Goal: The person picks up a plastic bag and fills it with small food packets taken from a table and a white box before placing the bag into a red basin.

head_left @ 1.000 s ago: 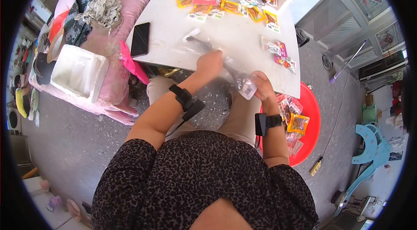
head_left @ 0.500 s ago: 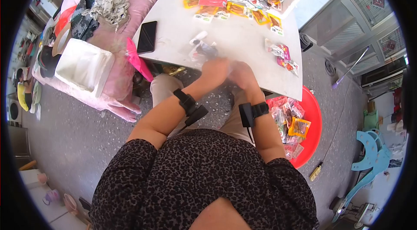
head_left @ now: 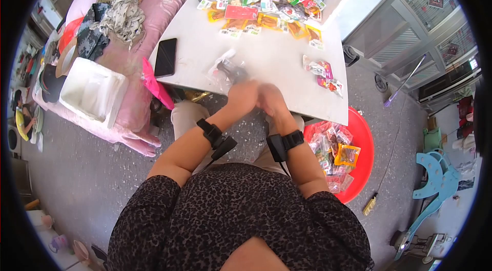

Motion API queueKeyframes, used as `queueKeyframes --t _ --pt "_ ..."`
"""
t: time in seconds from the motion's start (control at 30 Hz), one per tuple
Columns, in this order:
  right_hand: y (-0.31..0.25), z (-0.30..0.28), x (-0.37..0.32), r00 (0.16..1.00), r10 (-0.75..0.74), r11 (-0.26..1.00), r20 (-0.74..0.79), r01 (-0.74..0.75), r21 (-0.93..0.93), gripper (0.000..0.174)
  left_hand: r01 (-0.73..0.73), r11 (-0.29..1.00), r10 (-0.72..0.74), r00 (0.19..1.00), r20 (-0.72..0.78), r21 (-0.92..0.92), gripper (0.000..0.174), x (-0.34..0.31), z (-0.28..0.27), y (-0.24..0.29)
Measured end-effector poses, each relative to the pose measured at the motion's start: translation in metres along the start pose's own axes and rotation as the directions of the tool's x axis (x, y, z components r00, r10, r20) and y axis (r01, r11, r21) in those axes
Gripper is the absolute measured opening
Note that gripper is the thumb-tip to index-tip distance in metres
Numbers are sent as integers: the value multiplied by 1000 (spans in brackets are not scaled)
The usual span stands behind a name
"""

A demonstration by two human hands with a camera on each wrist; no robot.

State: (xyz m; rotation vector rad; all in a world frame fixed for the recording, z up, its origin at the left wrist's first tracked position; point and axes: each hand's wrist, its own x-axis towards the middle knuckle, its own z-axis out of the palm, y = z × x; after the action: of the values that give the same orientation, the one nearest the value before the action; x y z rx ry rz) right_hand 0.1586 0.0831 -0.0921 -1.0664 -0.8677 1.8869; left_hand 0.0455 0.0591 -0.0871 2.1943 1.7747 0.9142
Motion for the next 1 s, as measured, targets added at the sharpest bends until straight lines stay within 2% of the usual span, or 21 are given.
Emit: queueKeyframes --t 0.07,0.17,0.27,0.37,0.47,0.57,0.6,0.67,0.7,0.77,0.83,0.9,1.0 --pt "1 -5 1 998 57 986 32 -52 -157 8 -9 1000 9 1000 -9 12 11 0 4 -3" --pt "36 -24 39 994 -63 991 91 73 -112 12 -6 1000 5 998 -60 -15 11 1 8 -1" --pt "4 6 22 995 26 1000 93 -27 6 15 -13 1000 12 993 -114 -9 11 8 6 -8" --pt "-11 7 21 974 124 991 189 -132 32 17 25 999 -28 993 -118 -22 10 12 8 -23" --pt "-38 -31 38 962 211 941 171 -153 -303 19 -52 998 48 989 -141 -22 10 10 26 -41" --pt "-72 -75 80 986 -23 878 163 98 -468 19 -138 990 131 976 -173 -26 8 7 31 -46" --pt "-87 -87 94 982 -147 823 115 186 -537 18 -163 986 154 968 -200 -28 8 8 33 -47" --pt "-114 -108 124 908 -417 602 47 314 -734 17 -214 977 200 947 -253 -29 8 9 36 -50" --pt "-126 -118 139 845 -533 454 36 322 -831 16 -233 972 218 934 -283 -20 8 9 37 -51" --pt "-148 -137 166 729 -680 153 71 236 -960 16 -268 963 252 905 -341 2 8 9 38 -53" --pt "-165 -153 192 670 -734 -76 115 87 -993 15 -290 957 271 900 -340 -4 8 9 35 -54" --pt "-179 -168 219 656 -739 -255 157 -56 -965 15 -296 955 280 902 -329 2 9 10 34 -54" --pt "-193 -183 256 701 -692 -422 171 -201 -884 16 -284 958 283 921 -267 36 10 12 32 -53"
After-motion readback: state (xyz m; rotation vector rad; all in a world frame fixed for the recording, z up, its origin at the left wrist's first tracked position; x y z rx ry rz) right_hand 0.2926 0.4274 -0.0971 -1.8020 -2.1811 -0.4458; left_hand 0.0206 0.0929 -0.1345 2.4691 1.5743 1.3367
